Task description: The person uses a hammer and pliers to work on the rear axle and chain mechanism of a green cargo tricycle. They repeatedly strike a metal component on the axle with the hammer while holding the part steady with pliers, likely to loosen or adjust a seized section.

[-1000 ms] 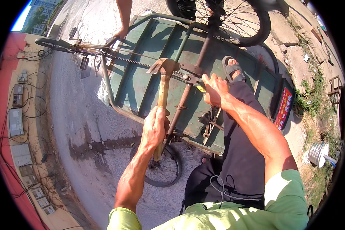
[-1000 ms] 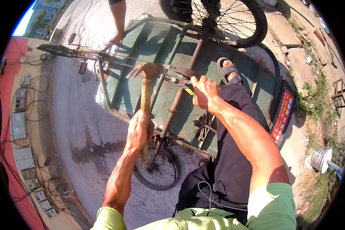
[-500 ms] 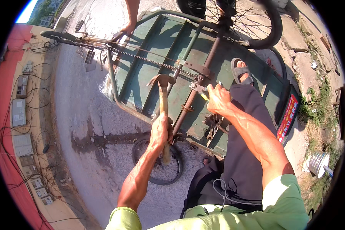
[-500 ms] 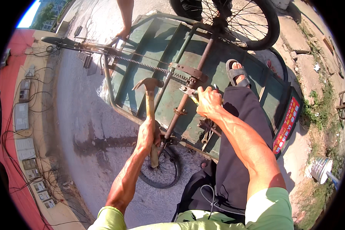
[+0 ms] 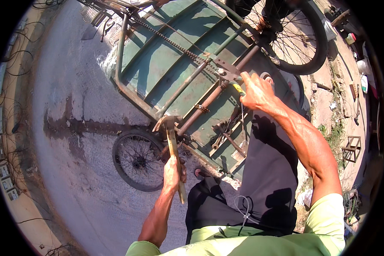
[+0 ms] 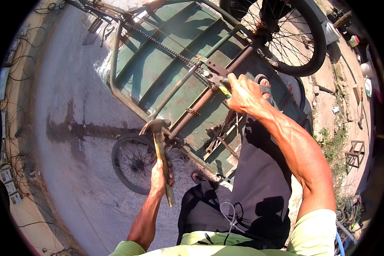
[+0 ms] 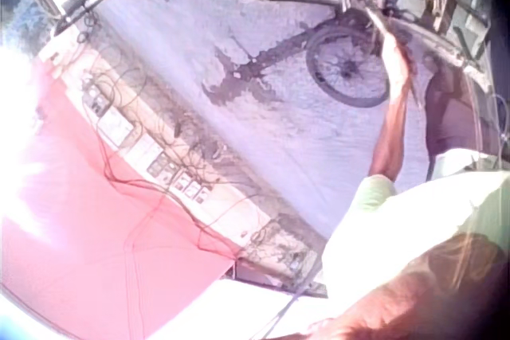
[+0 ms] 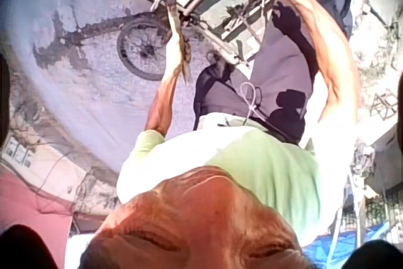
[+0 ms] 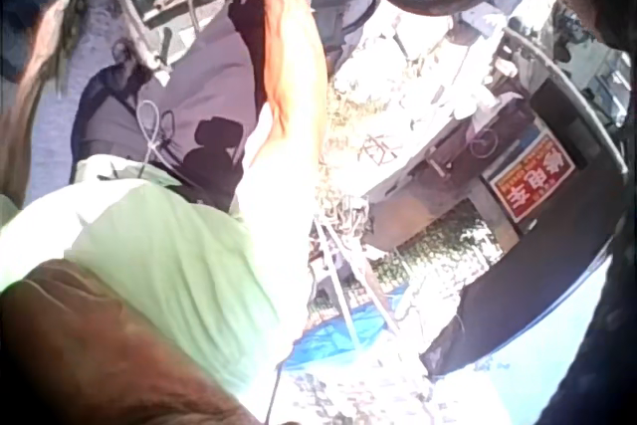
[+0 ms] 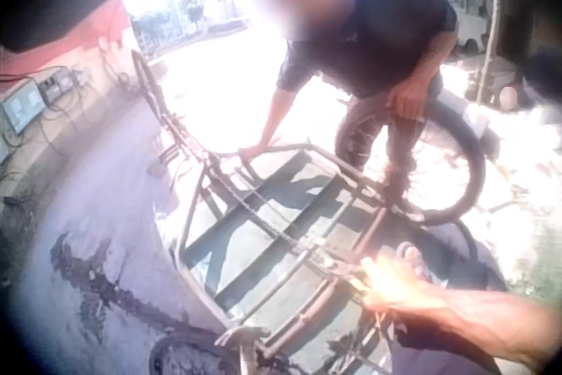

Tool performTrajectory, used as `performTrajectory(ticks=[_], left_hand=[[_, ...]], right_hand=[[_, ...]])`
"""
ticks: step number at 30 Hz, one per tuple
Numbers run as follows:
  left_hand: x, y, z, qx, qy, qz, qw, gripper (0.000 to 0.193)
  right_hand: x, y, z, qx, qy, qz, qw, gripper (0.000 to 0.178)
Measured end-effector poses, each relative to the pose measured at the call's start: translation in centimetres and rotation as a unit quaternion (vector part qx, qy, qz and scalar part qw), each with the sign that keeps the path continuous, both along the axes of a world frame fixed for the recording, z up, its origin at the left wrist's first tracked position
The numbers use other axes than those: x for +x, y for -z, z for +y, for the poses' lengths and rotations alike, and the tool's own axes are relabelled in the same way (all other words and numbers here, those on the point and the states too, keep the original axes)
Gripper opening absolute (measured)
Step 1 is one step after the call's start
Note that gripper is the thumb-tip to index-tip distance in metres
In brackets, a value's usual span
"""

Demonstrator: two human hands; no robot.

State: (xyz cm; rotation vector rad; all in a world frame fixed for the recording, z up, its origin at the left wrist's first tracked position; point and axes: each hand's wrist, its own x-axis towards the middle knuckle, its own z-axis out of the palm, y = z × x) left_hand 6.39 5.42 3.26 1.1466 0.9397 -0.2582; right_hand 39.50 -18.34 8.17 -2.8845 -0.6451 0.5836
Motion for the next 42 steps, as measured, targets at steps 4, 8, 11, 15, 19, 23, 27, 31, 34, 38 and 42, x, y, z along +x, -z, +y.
performTrajectory(ticks=[4, 8, 11, 15, 19, 23, 27, 31, 34, 38, 42], left_hand=[[-1.7, 0.4, -0.8, -0.017, -0.023, 0.035, 0.999, 0.055], [-2.5, 0.7, -0.5, -0.016, -0.014, 0.027, 0.999, 0.057], [-1.6, 0.1, -0.5, -0.006, -0.006, 0.034, 0.999, 0.058], [2.1, -1.2, -1.1, 0.014, 0.051, -0.038, 0.998, 0.064], [8.5, -2.2, -1.9, 0.112, 0.122, -0.156, 0.974, 0.063], [13.8, -0.8, -1.5, 0.233, 0.167, -0.139, 0.948, 0.057], [15.0, -2.6, -0.9, 0.149, 0.174, -0.070, 0.971, 0.057], [16.1, -11.2, 3.1, 0.158, 0.149, -0.190, 0.957, 0.065], [18.8, -21.5, 3.9, 0.128, 0.016, -0.357, 0.925, 0.068], [19.6, -23.5, 5.4, 0.153, -0.089, -0.639, 0.748, 0.074], [20.1, -0.8, 1.1, 0.130, 0.122, -0.085, 0.980, 0.065]], right_hand=[[-0.2, 1.3, 0.1, -0.002, -0.021, -0.054, 0.998, 0.065], [-0.4, 1.4, 0.2, -0.017, -0.028, -0.069, 0.997, 0.059], [-0.8, 1.0, 0.9, -0.026, -0.030, -0.074, 0.996, 0.050], [-0.1, -0.2, 2.8, -0.071, -0.024, -0.050, 0.996, 0.050], [0.5, 0.1, 4.2, -0.084, -0.032, -0.049, 0.995, 0.052], [0.4, -0.2, 5.2, -0.069, -0.015, -0.034, 0.997, 0.053], [0.8, -0.1, 5.6, -0.100, -0.009, -0.023, 0.995, 0.055], [0.4, 0.5, 5.8, -0.061, -0.038, -0.060, 0.996, 0.045], [1.2, 0.6, 3.4, -0.067, -0.012, -0.067, 0.995, 0.045], [1.3, 0.8, 4.7, -0.069, -0.024, -0.049, 0.996, 0.049], [0.7, 1.9, 6.4, -0.129, -0.075, -0.004, 0.989, 0.059]])
